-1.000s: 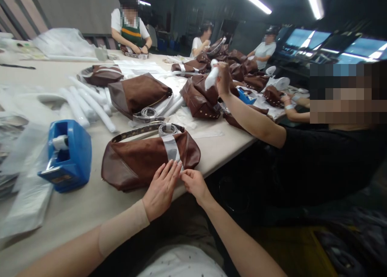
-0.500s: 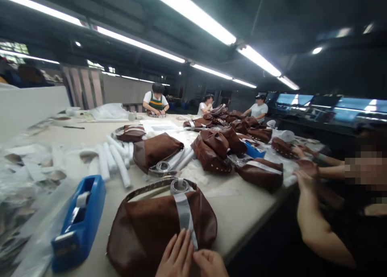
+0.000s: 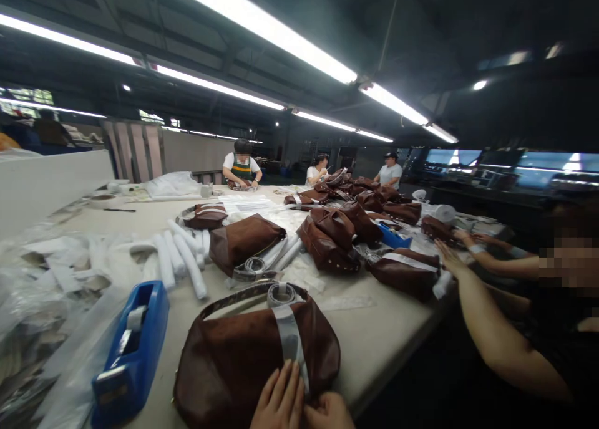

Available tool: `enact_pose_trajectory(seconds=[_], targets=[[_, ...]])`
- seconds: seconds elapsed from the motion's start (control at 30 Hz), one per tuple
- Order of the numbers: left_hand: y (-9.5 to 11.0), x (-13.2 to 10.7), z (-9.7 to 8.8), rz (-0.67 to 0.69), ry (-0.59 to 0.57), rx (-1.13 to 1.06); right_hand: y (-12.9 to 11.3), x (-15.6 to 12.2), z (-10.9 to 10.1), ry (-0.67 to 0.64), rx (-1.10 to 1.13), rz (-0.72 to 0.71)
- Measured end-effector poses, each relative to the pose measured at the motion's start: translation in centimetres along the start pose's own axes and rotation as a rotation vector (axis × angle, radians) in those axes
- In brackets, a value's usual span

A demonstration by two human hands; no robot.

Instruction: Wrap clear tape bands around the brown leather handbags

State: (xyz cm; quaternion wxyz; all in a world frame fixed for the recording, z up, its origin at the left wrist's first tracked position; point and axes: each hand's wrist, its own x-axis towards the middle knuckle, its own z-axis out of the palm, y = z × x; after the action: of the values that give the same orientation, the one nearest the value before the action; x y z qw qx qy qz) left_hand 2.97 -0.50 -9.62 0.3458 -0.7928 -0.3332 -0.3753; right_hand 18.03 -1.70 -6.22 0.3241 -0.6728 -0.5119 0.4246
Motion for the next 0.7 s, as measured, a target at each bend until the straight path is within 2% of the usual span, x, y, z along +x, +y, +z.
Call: enact_pose_trajectory(seconds=[0.1, 0.2, 0.47, 0.6, 0.7], targets=[[-0.3, 0.4, -1.8, 0.047, -0.184, -0.012, 0.3, -0.2, 0.2, 0.094, -0.028, -0.015], [-0.3, 1.2, -3.4, 0.044, -0.322, -0.044, 0.0, -0.7, 0.2, 0.147, -0.180, -0.026], [-0.3, 2.2, -5.1, -0.022, -0.419, -0.122, -3.0, -1.7, -1.0, 0.066, -0.516, -0.062], [-0.5, 2.5, -5.8, -0.047, -0.505, -0.217, -4.1, -2.1, -1.9, 0.028, -0.556, -0.079], [-0.5, 2.7, -6.2, -0.077, -0.562, -0.277, -3.9, -2.3, -3.2, 0.020, -0.548, -0.052]])
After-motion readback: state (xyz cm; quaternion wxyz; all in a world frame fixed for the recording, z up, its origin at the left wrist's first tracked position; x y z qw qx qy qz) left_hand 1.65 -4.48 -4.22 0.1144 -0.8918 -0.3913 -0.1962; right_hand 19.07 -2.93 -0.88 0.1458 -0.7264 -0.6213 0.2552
